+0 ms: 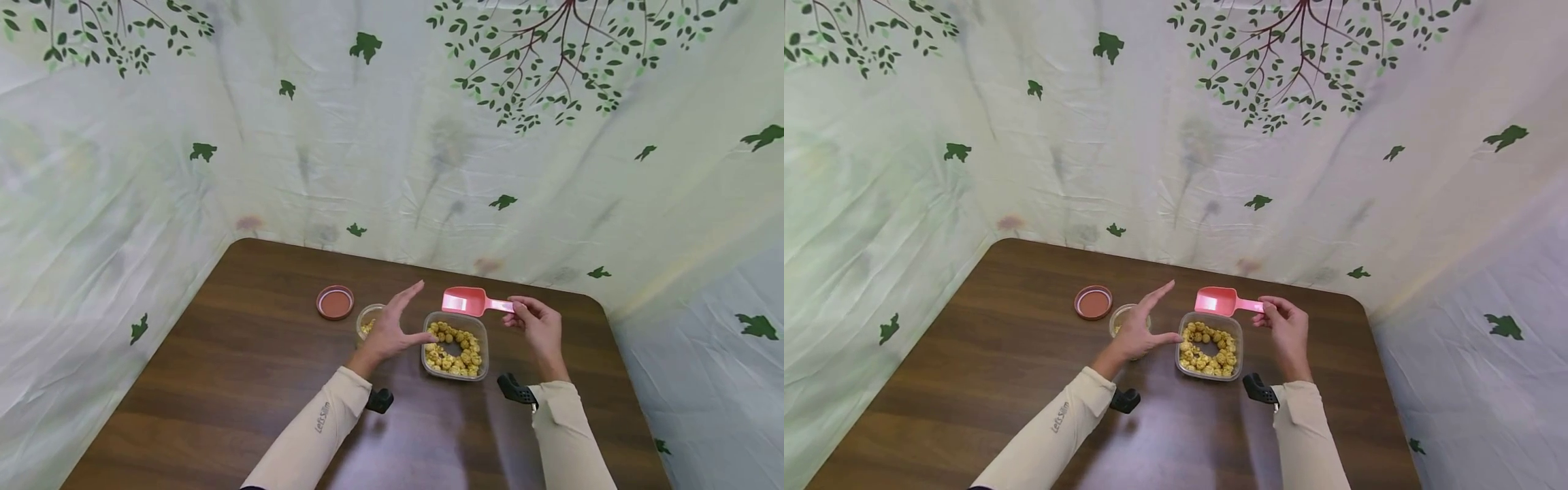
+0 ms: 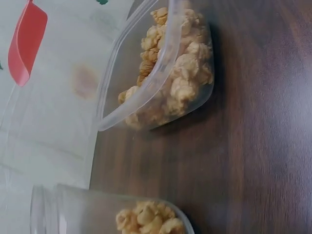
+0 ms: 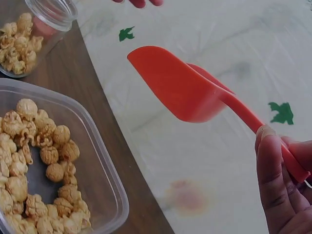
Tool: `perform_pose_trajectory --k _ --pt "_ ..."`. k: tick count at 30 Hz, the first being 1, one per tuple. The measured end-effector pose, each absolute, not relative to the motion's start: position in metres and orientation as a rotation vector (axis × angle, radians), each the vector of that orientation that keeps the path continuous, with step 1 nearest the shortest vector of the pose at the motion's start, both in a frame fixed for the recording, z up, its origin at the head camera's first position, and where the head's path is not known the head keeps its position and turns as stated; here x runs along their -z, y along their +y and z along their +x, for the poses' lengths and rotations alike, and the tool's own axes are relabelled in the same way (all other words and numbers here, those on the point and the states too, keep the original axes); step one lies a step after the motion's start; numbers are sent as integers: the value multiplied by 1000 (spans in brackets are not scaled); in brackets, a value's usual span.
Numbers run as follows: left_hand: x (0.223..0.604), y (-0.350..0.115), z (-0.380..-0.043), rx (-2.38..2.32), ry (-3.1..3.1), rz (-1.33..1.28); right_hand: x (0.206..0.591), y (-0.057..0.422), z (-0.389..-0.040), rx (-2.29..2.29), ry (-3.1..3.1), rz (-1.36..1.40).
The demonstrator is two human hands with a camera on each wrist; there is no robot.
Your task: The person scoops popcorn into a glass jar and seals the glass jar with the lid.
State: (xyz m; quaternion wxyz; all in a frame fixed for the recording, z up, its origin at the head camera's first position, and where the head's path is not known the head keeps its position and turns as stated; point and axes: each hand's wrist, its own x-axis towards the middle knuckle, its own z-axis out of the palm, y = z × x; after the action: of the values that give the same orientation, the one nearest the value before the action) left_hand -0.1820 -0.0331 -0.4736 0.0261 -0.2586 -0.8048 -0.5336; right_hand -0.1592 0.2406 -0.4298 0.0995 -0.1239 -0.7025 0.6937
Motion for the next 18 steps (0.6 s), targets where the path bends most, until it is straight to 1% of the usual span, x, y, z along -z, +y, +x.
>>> perform_pose_trajectory --k 8,14,18 --pt "480 -20 -179 1662 -2543 -813 434 253 -156 -2062 -2043 -389" --pt "498 -15 -172 1696 -2607 -819 440 259 -152 -2057 -2066 -459" --pt "510 -11 -169 1672 -2655 -794 443 264 -149 -2042 -2077 -447"
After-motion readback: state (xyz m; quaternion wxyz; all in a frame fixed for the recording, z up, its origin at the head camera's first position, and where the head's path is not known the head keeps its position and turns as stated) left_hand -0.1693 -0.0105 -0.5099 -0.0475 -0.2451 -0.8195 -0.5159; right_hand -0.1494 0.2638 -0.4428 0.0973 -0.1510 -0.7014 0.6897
